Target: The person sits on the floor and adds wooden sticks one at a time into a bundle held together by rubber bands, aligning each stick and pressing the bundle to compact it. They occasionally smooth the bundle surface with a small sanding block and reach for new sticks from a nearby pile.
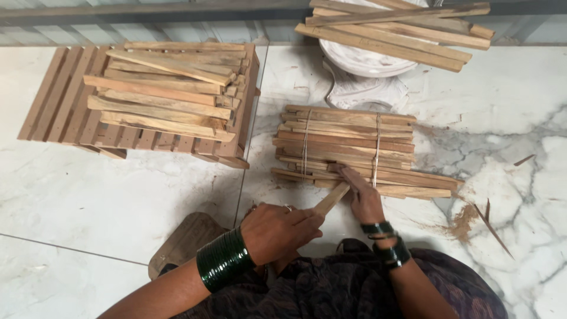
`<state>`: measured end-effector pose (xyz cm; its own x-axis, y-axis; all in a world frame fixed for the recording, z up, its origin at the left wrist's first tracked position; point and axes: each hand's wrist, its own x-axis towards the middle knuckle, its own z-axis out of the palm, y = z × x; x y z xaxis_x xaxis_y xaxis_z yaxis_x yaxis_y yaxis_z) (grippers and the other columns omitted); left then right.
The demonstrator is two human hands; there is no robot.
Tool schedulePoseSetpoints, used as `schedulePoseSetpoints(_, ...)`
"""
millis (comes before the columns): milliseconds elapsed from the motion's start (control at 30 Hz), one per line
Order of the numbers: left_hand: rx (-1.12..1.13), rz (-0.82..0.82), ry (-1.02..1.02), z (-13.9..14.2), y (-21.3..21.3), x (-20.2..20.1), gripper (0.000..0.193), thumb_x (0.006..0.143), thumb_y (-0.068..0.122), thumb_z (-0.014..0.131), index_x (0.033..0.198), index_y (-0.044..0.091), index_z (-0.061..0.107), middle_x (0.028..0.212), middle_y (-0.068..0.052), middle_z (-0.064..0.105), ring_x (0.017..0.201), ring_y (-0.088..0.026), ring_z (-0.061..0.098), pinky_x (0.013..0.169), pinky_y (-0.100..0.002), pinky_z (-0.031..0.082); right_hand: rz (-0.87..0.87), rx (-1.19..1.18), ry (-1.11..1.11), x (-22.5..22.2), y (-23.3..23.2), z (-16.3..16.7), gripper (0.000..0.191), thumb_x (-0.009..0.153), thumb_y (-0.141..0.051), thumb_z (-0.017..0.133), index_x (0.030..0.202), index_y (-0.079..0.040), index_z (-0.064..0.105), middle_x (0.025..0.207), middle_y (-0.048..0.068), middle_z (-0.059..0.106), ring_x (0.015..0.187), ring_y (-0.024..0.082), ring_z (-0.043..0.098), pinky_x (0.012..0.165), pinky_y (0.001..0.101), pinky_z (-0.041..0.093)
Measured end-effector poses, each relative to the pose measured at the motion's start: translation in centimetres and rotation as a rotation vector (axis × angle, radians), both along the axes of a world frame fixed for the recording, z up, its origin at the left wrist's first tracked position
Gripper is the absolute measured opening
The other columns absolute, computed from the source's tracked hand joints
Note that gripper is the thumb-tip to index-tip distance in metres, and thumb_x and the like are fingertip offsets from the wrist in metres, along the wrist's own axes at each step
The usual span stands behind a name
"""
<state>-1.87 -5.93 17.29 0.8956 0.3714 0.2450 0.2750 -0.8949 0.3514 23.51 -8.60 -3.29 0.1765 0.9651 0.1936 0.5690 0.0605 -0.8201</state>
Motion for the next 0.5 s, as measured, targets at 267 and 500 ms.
schedulePoseSetpoints(267, -0.079, -0.021, 0.144, -0.9, -0.5, 0.7, 0.024, 0.093, 0.031, 0.071, 0.106, 0.011, 0.069, 0.064, -0.005, 0.064, 0.056, -0.028, 0.067, 0.044, -0.045, 0.050, -0.010, 0.035, -0.061, -0.6, -0.5, 0.0, 0.061, 0.090, 0.013, 0.048, 0.143, -0.015, 0.058, 0.149, 0.013, 0.057, 0.142, 0.033, 0.050, 0.113, 0.0434, 0.048)
schedulePoseSetpoints(500, -0.106, 0.028, 0.218, -1.8, -0.4, 0.4, 0.027, 0.093, 0.028, 0.066, 0.113, 0.010, 0.069, 0.057, -0.008, 0.063, 0.048, -0.032, 0.063, 0.041, -0.049, 0.046, 0.079, 0.083, -0.068, -2.1, -1.3, 2.0, 0.051, 0.102, -0.001, 0.050, 0.148, -0.022, 0.054, 0.153, 0.009, 0.055, 0.143, 0.034, 0.051, 0.114, 0.0460, 0.048)
